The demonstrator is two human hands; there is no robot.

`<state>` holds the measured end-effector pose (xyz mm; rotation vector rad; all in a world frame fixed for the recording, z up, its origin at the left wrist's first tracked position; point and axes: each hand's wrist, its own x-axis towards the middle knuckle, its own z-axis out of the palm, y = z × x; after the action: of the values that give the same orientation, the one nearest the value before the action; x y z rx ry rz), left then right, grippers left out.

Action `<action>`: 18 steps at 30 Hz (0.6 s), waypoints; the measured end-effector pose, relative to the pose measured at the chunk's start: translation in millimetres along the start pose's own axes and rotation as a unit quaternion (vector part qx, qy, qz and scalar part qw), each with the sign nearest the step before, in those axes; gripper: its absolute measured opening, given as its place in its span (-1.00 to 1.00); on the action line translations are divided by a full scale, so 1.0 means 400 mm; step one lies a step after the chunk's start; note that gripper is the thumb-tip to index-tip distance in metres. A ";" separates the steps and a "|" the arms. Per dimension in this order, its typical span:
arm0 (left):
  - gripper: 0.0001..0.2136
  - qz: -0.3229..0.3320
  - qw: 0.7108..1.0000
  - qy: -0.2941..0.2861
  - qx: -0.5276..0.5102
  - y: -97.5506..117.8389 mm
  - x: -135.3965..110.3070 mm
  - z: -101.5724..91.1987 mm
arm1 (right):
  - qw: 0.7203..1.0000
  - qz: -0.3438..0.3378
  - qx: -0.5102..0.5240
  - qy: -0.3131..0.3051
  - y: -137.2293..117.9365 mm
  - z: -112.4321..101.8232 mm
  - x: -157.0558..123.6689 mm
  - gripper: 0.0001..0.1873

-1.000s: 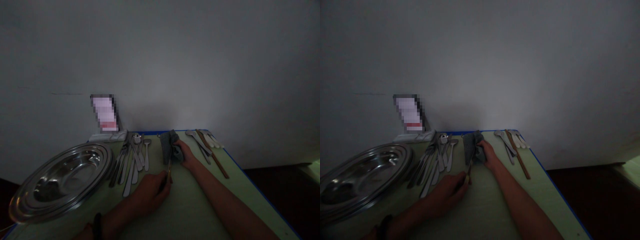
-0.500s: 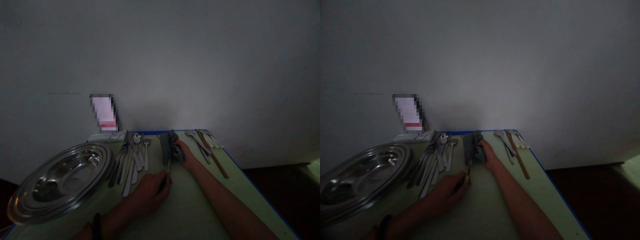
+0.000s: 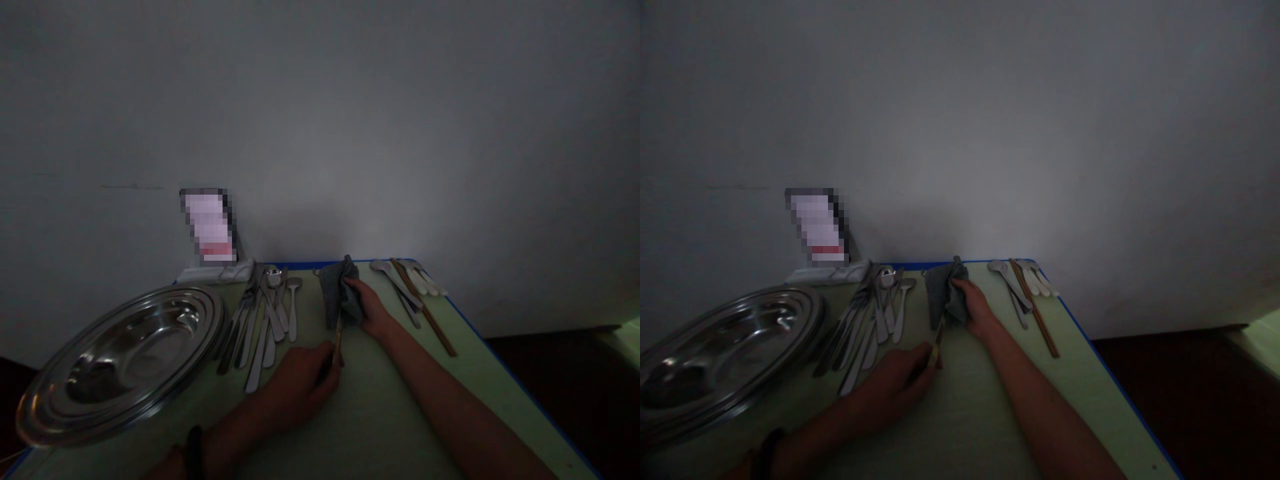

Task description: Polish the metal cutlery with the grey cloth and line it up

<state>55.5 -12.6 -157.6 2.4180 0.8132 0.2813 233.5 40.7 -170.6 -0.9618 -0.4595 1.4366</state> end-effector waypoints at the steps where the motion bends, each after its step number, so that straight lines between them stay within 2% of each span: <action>1: -0.82 -0.001 1.000 0.000 0.000 0.000 0.000 0.000 | 1.000 -0.003 0.002 -0.001 0.001 0.000 0.000 -0.89; 9: -0.80 -0.013 0.998 0.013 -0.054 0.005 -0.004 -0.005 | 0.998 -0.065 0.017 -0.011 0.009 0.002 -0.002 -0.78; 14: -0.73 -0.059 0.987 0.036 -0.148 0.002 0.006 -0.008 | 0.997 -0.053 0.006 -0.052 0.004 -0.002 -0.007 -0.79; 18: -0.71 -0.061 0.983 0.038 -0.171 -0.005 0.012 -0.009 | 0.997 -0.050 0.000 -0.065 0.001 -0.003 -0.010 -0.80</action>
<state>57.0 -6.7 -155.8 2.0397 0.8658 0.4304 233.7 36.4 -170.6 -0.8366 -0.5951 1.4141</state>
